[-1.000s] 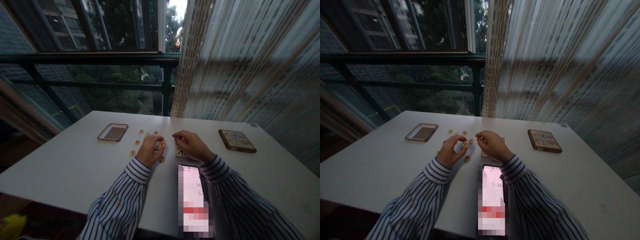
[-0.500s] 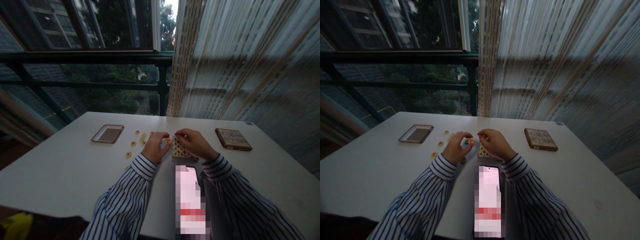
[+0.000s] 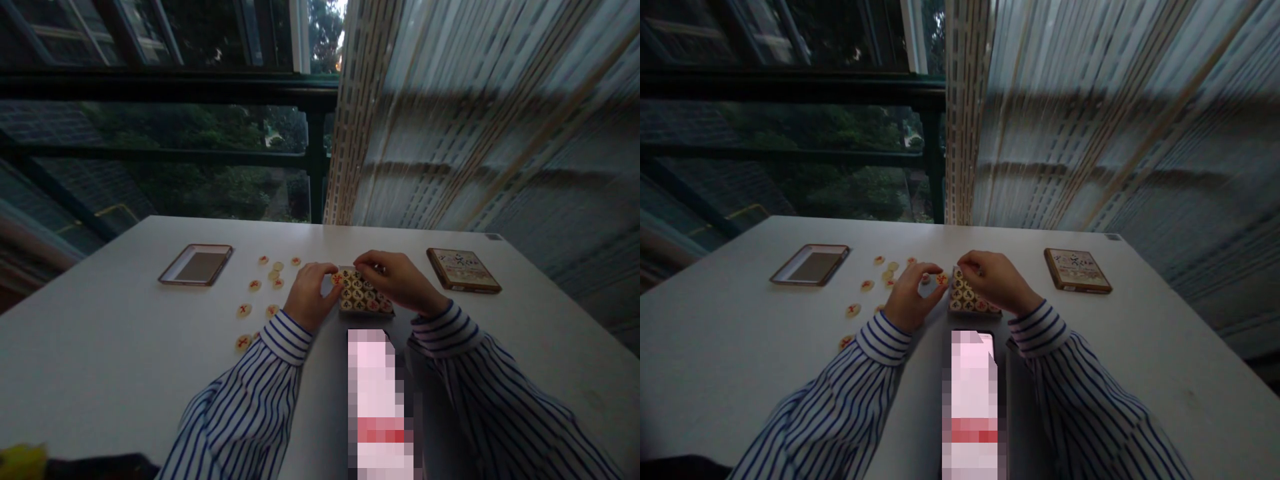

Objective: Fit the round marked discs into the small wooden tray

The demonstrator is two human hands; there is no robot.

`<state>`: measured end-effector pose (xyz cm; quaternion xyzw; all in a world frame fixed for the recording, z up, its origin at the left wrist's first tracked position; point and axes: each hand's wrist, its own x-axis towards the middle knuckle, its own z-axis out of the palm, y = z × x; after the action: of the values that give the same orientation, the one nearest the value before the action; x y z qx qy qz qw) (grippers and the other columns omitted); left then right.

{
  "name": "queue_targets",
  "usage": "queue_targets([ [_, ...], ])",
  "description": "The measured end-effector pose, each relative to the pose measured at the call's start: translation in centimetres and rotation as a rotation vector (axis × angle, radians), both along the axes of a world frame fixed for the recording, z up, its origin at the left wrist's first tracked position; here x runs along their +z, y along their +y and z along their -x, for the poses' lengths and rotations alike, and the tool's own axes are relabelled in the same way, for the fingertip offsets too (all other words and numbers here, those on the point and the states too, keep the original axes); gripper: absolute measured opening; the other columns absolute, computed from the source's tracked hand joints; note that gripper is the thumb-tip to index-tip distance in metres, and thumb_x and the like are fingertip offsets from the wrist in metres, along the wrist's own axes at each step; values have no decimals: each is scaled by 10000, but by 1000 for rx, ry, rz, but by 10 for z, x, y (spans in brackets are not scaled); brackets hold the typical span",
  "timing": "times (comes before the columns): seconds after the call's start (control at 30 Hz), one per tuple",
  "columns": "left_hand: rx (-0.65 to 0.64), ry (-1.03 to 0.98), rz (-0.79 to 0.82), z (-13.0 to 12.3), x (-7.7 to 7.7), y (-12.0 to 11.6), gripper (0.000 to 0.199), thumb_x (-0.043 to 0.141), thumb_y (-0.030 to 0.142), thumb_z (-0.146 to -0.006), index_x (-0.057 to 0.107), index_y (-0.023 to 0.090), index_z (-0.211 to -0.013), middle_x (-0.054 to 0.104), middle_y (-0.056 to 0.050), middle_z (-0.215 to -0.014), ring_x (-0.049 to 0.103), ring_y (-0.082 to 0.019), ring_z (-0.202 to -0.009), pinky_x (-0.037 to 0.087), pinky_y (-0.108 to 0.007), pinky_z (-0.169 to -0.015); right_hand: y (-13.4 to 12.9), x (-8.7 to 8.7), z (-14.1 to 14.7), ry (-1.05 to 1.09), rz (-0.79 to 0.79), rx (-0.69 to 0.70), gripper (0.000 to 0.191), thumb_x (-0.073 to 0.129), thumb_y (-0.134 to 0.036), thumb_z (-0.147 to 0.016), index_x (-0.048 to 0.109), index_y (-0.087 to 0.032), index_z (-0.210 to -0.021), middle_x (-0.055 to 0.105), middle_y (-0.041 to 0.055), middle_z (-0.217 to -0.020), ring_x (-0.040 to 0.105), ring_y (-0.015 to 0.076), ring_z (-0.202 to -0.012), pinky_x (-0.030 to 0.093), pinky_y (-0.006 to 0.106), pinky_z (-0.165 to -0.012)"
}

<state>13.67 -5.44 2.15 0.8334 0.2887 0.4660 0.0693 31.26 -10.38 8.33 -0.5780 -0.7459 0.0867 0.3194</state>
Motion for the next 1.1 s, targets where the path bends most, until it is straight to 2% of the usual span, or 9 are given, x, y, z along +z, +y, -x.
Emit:
queue_targets([
  [0.2,10,-25,-23,-2,-7,-5,203,599,278,-748,541,171,-909,633,-60,-838,584,-186,-818,486,-350,-754,-1,0,-3,-14,41,41,164,495,-222,-804,649,-181,-840,680,11,-775,597,120,-686,435,229,-652],
  [0.43,5,-19,7,-4,-14,-8,209,596,277,-754,545,167,-925,643,-66,-839,598,-187,-806,498,-364,-738,0,-8,-3,-4,106,80,158,508,-248,-796,651,-197,-841,685,14,-795,616,135,-719,447,239,-653],
  [0.63,-31,-28,13,-6,-13,-11,204,577,248,-770,535,162,-950,651,-71,-863,608,-184,-827,503,-363,-741,1,-13,-3,29,149,96,141,530,-274,-789,633,-189,-832,662,-1,-720,597,116,-652,429,217,-595],
  [1.1,-76,-68,16,-8,-14,-15,254,588,254,-765,521,179,-998,644,-66,-900,611,-179,-852,507,-356,-766,2,-17,-1,92,194,165,123,531,-272,-800,613,-187,-831,667,8,-765,601,115,-680,433,217,-605],
])
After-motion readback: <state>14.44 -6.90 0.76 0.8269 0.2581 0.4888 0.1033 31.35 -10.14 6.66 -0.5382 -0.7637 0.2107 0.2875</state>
